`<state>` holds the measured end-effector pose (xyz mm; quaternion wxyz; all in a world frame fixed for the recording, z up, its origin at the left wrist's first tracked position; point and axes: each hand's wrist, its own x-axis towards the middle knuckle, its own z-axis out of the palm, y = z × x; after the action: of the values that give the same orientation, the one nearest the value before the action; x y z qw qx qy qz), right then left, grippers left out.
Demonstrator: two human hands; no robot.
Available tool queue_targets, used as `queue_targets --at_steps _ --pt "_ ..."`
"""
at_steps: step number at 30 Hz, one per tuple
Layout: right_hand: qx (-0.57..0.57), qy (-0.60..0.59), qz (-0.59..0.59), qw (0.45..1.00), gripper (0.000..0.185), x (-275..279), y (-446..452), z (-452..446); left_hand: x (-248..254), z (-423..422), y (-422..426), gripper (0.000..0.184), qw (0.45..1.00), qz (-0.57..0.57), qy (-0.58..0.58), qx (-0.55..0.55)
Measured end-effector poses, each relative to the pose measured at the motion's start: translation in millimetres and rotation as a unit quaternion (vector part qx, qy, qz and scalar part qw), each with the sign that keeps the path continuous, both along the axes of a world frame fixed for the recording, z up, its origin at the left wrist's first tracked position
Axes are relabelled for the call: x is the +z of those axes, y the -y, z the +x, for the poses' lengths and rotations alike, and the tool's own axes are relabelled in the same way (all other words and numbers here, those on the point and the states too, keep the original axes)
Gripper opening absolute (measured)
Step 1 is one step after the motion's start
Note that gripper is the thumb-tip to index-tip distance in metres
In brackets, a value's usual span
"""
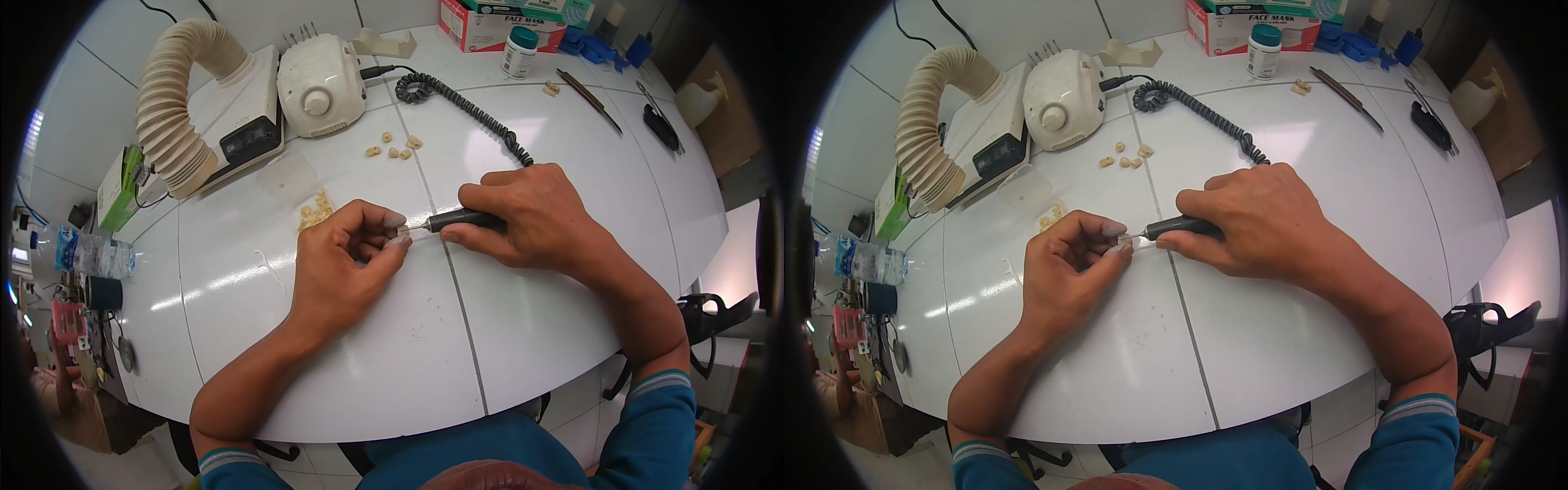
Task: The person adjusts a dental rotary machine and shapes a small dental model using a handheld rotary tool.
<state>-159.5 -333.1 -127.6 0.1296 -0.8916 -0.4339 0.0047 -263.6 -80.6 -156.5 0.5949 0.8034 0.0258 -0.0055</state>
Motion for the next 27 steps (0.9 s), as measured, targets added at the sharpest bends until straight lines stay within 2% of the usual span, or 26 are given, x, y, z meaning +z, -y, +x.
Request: queue_targets --at_steps 6,27 --pt "-0.005 -0.009 -0.025 1.0 0.05 5.2 0.2 0.3 1.3 -0.6 -0.4 0.021 1.0 0.0 -0.008 0.0" --pt "-0.001 0.006 0.0 1.0 0.051 -2.4 0.2 -0.9 0.0 -0.1 -0.2 0.021 1.0 0.006 0.001 -0.001"
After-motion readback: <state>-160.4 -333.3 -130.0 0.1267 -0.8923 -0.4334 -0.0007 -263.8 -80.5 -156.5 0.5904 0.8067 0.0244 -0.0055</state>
